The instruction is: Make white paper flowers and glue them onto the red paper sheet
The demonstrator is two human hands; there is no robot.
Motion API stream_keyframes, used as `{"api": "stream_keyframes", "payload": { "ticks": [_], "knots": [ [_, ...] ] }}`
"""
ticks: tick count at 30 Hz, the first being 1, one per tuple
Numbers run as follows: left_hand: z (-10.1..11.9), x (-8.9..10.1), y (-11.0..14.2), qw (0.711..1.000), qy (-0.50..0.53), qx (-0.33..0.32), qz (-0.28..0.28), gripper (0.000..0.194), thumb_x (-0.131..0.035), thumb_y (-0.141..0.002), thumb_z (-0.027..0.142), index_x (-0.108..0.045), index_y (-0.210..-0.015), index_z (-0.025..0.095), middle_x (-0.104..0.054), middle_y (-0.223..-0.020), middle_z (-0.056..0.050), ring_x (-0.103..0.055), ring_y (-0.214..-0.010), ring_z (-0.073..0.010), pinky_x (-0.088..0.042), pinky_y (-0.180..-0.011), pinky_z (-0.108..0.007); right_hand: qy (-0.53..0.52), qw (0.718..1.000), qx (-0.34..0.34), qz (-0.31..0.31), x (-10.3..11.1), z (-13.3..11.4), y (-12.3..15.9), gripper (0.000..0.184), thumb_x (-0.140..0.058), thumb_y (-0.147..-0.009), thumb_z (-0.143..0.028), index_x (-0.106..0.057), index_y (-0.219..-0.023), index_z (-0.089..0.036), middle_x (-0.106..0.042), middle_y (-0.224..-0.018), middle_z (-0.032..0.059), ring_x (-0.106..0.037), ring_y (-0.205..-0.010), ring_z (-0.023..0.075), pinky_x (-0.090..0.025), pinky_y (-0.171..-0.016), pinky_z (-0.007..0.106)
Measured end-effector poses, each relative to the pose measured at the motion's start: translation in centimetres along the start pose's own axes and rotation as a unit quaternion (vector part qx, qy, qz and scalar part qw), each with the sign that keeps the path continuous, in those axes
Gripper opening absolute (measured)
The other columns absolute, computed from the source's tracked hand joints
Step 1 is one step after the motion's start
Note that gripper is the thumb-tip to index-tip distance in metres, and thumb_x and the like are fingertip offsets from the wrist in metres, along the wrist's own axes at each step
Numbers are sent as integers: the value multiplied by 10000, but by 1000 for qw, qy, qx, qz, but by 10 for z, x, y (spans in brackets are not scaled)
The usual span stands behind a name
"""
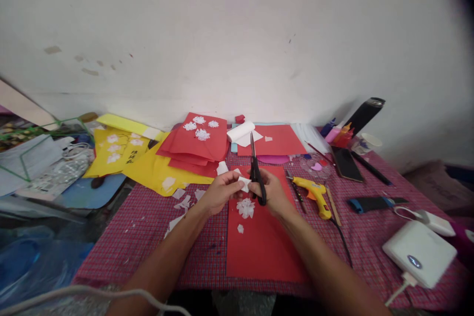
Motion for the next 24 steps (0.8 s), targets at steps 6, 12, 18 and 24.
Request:
{"api": "stream_keyframes", "payload": {
  "ticks": [6,12,18,24],
  "knots": [
    [5,1,0,999,8,-40,-4,352,-782,-732,210,-656,-1060,183,-629,-741,-5,-636,-611,-134,-508,-620,-260,-48,998,-26,8,1,2,0,341,-719,-642,-256,-608,-951,-167,-600,-572,-46,-547,-447,124,-414,-422,232],
    [-4,0,0,998,58,1,-18,184,-786,-742,217,-679,-868,137,-669,-810,-53,-671,-691,-159,-515,-622,-254,-92,995,-43,-8,1,11,-2,389,-739,-662,-269,-616,-1010,-147,-617,-595,-36,-545,-453,117,-424,-434,227],
    [-9,9,-2,981,187,44,8,178,-758,-776,171,-691,-933,119,-653,-734,-28,-617,-588,-97,-540,-578,-221,-116,992,-26,-49,-6,3,0,332,-745,-732,-310,-629,-998,-148,-636,-624,-14,-549,-489,122,-416,-465,229],
    [-5,35,-10,939,328,9,105,69,-676,-834,122,-676,-903,127,-679,-755,-28,-640,-622,-86,-562,-609,-194,-139,973,-61,-172,-26,-2,14,364,-605,-884,-504,-617,-1031,-172,-649,-595,11,-554,-459,136,-402,-469,233]
  ]
}}
Point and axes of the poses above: each hand's wrist, its own y-axis away from the middle knuckle, its own x-axis out of the back of the hand, z = x × y, the point moved 9 cm from there along -y, towards the middle knuckle
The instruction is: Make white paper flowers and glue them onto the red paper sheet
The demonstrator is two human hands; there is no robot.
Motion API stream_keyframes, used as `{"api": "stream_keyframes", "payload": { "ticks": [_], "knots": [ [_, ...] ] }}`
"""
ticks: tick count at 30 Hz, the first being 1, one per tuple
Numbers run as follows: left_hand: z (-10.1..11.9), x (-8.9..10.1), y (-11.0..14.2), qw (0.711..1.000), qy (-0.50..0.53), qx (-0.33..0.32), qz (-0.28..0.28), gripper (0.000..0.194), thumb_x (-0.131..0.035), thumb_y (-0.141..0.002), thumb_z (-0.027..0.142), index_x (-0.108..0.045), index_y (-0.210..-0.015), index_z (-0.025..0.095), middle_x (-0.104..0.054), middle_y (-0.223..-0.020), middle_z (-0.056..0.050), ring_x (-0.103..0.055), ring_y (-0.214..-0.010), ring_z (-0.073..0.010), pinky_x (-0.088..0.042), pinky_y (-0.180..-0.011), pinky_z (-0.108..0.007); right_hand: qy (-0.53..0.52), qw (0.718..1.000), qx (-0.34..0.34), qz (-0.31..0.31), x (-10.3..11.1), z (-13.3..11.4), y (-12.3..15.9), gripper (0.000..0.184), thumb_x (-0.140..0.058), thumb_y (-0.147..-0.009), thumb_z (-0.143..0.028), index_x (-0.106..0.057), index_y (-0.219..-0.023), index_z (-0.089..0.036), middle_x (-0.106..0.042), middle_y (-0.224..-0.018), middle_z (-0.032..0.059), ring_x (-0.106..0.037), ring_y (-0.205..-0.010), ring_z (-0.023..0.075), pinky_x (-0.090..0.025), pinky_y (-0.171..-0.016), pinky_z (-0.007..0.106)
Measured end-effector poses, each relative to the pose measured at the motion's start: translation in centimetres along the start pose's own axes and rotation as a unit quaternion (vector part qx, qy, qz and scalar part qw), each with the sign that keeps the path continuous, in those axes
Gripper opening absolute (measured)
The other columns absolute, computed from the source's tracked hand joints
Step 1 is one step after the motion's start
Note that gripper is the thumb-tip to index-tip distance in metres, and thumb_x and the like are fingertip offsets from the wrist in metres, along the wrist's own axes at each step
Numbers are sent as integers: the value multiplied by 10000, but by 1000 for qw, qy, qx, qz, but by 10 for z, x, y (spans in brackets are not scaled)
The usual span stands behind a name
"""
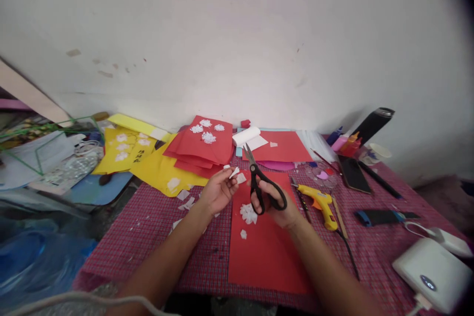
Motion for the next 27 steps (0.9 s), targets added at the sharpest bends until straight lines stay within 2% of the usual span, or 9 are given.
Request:
{"api": "stream_keyframes", "payload": {
  "ticks": [3,9,14,22,27],
  "knots": [
    [17,7,-4,997,33,-58,25,69,-654,-851,109,-679,-914,122,-692,-771,-40,-656,-658,-88,-576,-653,-194,14,997,-17,-68,-16,4,5,418,-543,-916,-554,-593,-1093,-179,-672,-626,32,-589,-490,156,-441,-508,254],
    [37,19,-7,990,69,-109,51,75,-632,-868,106,-680,-923,121,-703,-774,-49,-672,-686,-99,-586,-675,-205,69,991,-32,-109,-26,7,11,491,-569,-904,-575,-579,-1152,-150,-664,-633,32,-581,-480,145,-423,-485,239],
    [39,20,-8,990,68,-118,47,93,-628,-866,88,-680,-938,118,-703,-782,-44,-672,-692,-95,-579,-688,-202,96,987,-43,-122,-25,10,12,489,-548,-925,-563,-589,-1148,-129,-662,-627,37,-575,-452,135,-380,-436,214],
    [39,16,-9,991,43,-129,13,127,-657,-835,83,-677,-949,135,-698,-801,-29,-674,-700,-86,-576,-705,-196,117,984,-46,-123,-28,9,11,491,-546,-928,-564,-598,-1130,-119,-660,-630,32,-579,-447,129,-386,-427,210],
    [38,16,-7,990,43,-132,21,134,-661,-826,72,-678,-941,139,-698,-787,-23,-666,-684,-80,-572,-696,-193,126,983,-43,-124,-28,9,11,476,-547,-928,-552,-607,-1117,-119,-660,-624,33,-577,-442,128,-374,-419,208]
  ]
}}
Point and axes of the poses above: each hand's wrist, its own y-axis away from the middle knuckle, its own x-axis out of the back of the hand, z = x × y, the point moved 9 cm from there along -y, towards the middle knuckle
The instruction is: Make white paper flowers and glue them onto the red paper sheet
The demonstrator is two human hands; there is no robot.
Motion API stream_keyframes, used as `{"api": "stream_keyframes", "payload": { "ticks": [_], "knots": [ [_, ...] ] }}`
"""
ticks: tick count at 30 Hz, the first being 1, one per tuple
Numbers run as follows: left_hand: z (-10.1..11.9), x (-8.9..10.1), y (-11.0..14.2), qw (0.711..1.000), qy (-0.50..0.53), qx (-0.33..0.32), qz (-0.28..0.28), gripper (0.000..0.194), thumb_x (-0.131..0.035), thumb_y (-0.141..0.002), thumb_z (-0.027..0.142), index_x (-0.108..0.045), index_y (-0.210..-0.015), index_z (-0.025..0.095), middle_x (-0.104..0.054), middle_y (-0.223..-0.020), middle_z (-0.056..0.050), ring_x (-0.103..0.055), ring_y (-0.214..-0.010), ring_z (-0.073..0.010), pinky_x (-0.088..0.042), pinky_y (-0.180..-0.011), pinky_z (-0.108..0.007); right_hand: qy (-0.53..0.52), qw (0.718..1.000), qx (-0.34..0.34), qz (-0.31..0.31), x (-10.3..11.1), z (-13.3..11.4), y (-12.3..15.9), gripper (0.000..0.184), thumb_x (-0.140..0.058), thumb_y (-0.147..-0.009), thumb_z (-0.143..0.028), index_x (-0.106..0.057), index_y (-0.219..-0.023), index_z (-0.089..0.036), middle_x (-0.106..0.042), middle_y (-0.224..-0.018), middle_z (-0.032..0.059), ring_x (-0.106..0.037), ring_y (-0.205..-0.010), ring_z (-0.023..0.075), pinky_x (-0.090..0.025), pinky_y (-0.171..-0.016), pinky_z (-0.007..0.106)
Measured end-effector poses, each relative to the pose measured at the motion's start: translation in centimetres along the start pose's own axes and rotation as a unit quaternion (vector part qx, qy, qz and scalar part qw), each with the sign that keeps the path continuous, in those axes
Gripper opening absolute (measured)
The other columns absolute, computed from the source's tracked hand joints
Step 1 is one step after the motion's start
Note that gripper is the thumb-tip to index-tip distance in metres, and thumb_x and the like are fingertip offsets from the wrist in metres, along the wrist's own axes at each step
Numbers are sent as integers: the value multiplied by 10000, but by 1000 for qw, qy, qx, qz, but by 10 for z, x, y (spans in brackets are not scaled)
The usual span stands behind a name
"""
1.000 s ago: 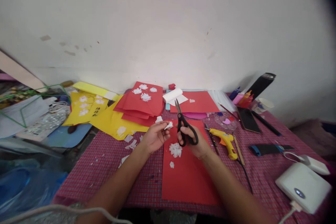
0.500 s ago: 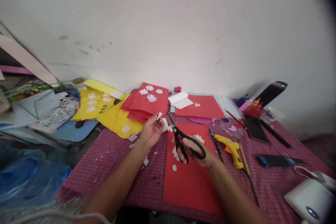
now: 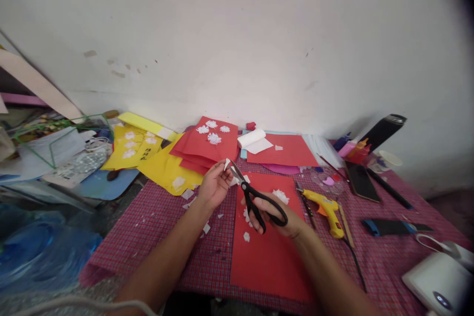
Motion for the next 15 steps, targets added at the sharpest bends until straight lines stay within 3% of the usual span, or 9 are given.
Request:
{"api": "stream_keyframes", "payload": {
  "ticks": [15],
  "knots": [
    [3,-5,1,1000,2,-14,1,131,-664,-815,55,-672,-921,132,-692,-793,-21,-654,-685,-74,-551,-699,-184,18,1000,5,-8,-1,-2,1,424,-536,-949,-508,-600,-1110,-121,-667,-632,33,-584,-448,122,-375,-430,201]
  ]
}}
Point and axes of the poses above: each hand's wrist, its own y-axis away from the middle knuckle, its own x-axis out of the back of the hand, z = x × y, the point moved 9 cm from there along -y, towards the middle knuckle
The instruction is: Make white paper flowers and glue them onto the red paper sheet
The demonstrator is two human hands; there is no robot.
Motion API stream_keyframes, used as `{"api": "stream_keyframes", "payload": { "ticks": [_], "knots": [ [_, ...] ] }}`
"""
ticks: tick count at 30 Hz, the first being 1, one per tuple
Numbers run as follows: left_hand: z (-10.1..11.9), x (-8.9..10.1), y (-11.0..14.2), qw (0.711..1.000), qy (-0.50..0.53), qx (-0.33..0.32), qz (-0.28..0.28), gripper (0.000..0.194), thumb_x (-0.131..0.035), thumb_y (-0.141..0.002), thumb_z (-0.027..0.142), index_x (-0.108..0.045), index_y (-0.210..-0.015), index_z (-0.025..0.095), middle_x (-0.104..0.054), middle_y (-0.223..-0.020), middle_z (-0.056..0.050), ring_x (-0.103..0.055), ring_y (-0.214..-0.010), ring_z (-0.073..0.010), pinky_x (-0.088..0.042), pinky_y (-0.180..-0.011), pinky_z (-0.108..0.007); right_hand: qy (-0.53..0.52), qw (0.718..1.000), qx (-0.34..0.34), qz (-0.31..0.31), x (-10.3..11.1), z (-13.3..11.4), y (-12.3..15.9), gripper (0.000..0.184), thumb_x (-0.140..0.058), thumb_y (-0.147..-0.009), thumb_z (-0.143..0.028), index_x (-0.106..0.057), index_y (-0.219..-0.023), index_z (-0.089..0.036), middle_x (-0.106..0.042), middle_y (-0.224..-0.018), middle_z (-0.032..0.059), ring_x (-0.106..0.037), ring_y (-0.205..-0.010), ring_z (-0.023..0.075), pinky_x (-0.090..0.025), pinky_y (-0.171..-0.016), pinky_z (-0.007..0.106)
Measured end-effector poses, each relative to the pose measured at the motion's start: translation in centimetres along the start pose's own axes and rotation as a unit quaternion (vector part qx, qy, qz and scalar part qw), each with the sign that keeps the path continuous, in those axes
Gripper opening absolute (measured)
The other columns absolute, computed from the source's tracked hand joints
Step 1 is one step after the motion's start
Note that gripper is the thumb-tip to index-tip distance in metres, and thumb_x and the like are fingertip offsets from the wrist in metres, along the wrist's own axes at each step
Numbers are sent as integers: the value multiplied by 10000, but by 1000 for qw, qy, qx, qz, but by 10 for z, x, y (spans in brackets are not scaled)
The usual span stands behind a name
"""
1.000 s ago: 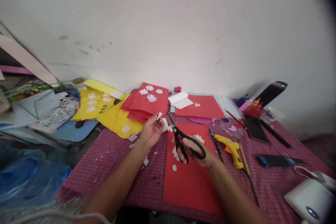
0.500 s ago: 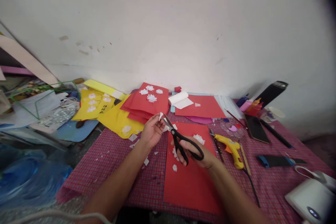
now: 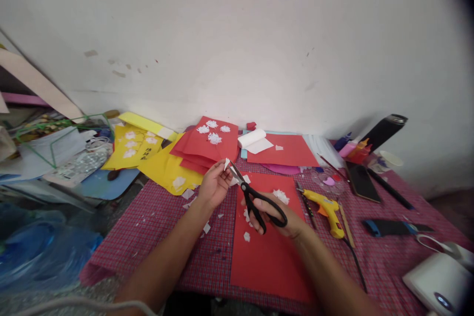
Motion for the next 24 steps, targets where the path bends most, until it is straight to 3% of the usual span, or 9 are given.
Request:
{"api": "stream_keyframes", "payload": {
  "ticks": [24],
  "knots": [
    [0,3,-3,1000,-2,-9,-7,126,-669,-811,56,-687,-913,129,-695,-786,-25,-649,-688,-85,-539,-695,-199,-1,1000,0,-4,-1,-1,-1,425,-550,-943,-501,-590,-1095,-106,-656,-635,32,-581,-449,116,-393,-431,199]
  ]
}}
Point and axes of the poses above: each hand's wrist, its own y-axis away from the middle knuckle, its own x-axis out of the back of the hand, z = x × y, the point moved 9 cm from there along -y, towards the middle knuckle
